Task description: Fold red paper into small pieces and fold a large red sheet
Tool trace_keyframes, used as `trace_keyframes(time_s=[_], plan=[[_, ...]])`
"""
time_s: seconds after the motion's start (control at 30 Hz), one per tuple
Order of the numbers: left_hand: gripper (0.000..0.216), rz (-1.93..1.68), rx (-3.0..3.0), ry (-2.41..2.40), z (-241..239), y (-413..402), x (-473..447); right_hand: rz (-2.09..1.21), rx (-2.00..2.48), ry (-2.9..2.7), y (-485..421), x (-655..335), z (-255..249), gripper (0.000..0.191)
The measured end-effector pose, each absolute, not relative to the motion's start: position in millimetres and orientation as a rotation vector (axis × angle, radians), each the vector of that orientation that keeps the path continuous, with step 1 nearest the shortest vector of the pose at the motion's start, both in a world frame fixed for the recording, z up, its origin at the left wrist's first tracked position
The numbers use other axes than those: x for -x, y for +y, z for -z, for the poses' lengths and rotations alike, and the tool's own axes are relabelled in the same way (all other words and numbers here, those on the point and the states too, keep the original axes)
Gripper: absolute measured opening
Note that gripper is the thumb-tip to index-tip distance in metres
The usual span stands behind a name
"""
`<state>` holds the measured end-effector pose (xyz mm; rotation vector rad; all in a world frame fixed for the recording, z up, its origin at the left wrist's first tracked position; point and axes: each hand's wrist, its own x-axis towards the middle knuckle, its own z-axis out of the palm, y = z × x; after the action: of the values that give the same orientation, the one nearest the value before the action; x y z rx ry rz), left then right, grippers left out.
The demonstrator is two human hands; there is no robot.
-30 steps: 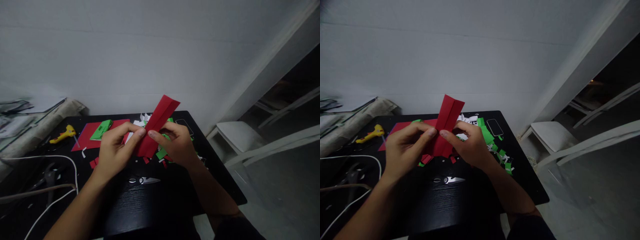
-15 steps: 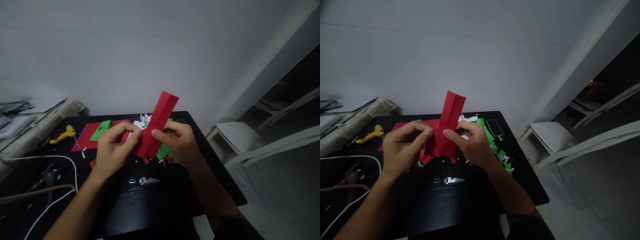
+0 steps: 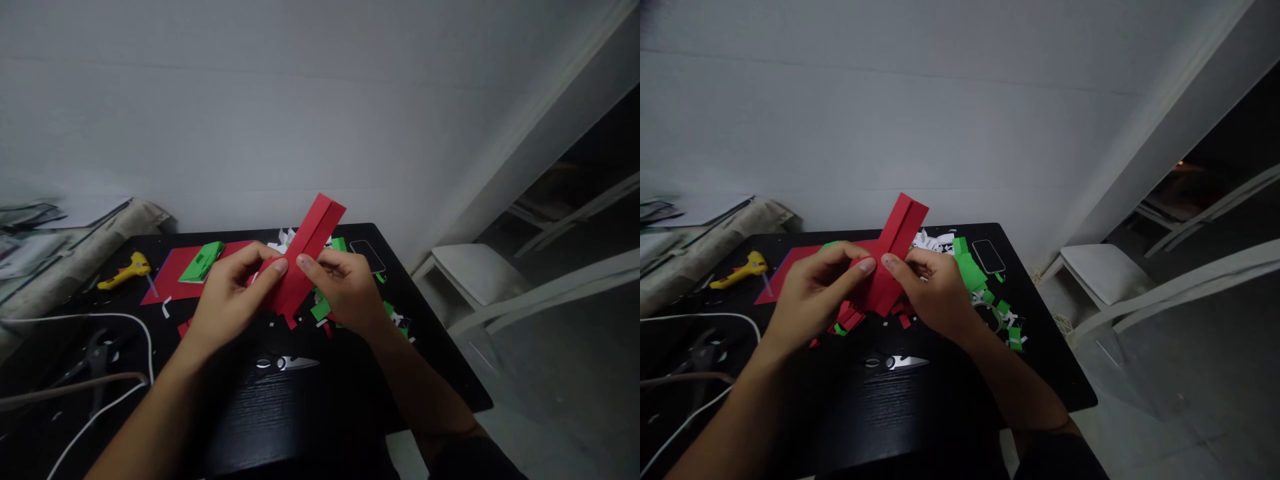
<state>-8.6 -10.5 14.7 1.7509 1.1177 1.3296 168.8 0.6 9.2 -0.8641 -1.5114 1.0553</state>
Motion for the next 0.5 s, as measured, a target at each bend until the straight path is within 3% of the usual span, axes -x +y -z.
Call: trace_keyframes(time_s=[0.1,0.27,0.5], plan=[[0.019,-1.297,-1.675,1.124,-16.6,-9.3,12.0,-1.039,0.885,-1.571,2.2,-171.7,-8.4,0.037],[0.026,-1.197,-1.524,1.152,8.9,-7.1,12.1,-1.302,0.914,-1.655,2.3,-186.2,17.3,0.019],[0.039,-0.930,-1.384,1.194,94.2,-10.0,14.1,-1.296,1.258,-1.886,-12.1,-201.8,86.2,0.035]])
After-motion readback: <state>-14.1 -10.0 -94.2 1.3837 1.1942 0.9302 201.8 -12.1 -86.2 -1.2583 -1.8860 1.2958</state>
